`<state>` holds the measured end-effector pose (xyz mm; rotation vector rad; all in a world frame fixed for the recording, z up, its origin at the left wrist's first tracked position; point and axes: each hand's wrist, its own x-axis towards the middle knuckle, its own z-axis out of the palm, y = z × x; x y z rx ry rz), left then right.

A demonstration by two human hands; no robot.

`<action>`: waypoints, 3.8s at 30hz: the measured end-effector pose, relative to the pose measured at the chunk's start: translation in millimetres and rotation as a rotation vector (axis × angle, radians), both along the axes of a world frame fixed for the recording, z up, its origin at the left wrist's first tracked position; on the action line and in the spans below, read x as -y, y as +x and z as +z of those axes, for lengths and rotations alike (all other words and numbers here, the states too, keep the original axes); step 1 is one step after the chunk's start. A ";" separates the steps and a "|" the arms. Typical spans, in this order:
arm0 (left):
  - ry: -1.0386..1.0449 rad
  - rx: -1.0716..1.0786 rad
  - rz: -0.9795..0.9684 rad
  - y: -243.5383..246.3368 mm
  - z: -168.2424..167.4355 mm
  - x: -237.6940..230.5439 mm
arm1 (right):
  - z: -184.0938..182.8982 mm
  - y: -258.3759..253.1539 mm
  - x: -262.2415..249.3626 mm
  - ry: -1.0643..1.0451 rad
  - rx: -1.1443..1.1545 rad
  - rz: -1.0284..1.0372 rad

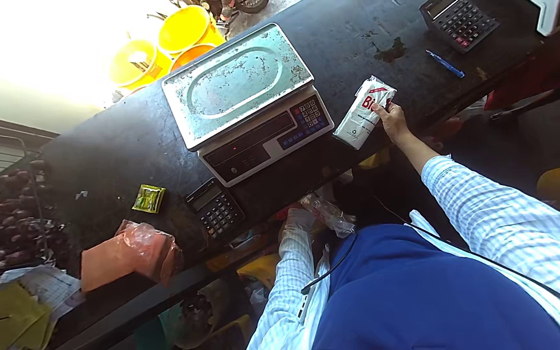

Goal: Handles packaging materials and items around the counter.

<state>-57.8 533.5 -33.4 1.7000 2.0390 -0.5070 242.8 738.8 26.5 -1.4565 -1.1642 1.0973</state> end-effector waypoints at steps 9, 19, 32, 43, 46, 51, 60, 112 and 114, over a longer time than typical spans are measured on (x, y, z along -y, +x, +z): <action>0.021 0.156 -0.046 -0.1 12.1 -25.4 | 0.0 -0.1 -0.1 -0.040 0.031 -0.010; -0.207 0.350 0.062 -9.3 46.1 23.5 | 24.5 14.1 -9.0 -0.175 -0.177 0.260; 0.618 0.910 0.046 120.7 158.5 -55.2 | 106.8 -22.6 64.3 -0.038 -0.994 0.262; 0.526 0.752 0.016 152.7 212.5 -164.5 | 94.3 117.8 -4.0 0.272 -0.143 0.538; 0.619 0.596 0.118 168.2 210.2 -211.9 | 67.3 116.5 -12.6 0.189 0.172 0.383; 0.428 0.273 0.062 210.1 192.0 -213.6 | 9.0 103.4 -25.3 0.277 0.671 0.229; 0.221 0.336 0.179 241.3 126.9 -212.8 | 30.0 112.0 -59.4 0.342 0.932 0.932; 0.425 0.976 0.051 256.9 102.1 -184.1 | -21.7 168.1 8.2 0.914 0.423 0.164; 0.464 1.011 0.091 256.8 97.2 -183.1 | -23.2 164.8 13.6 0.994 0.432 0.162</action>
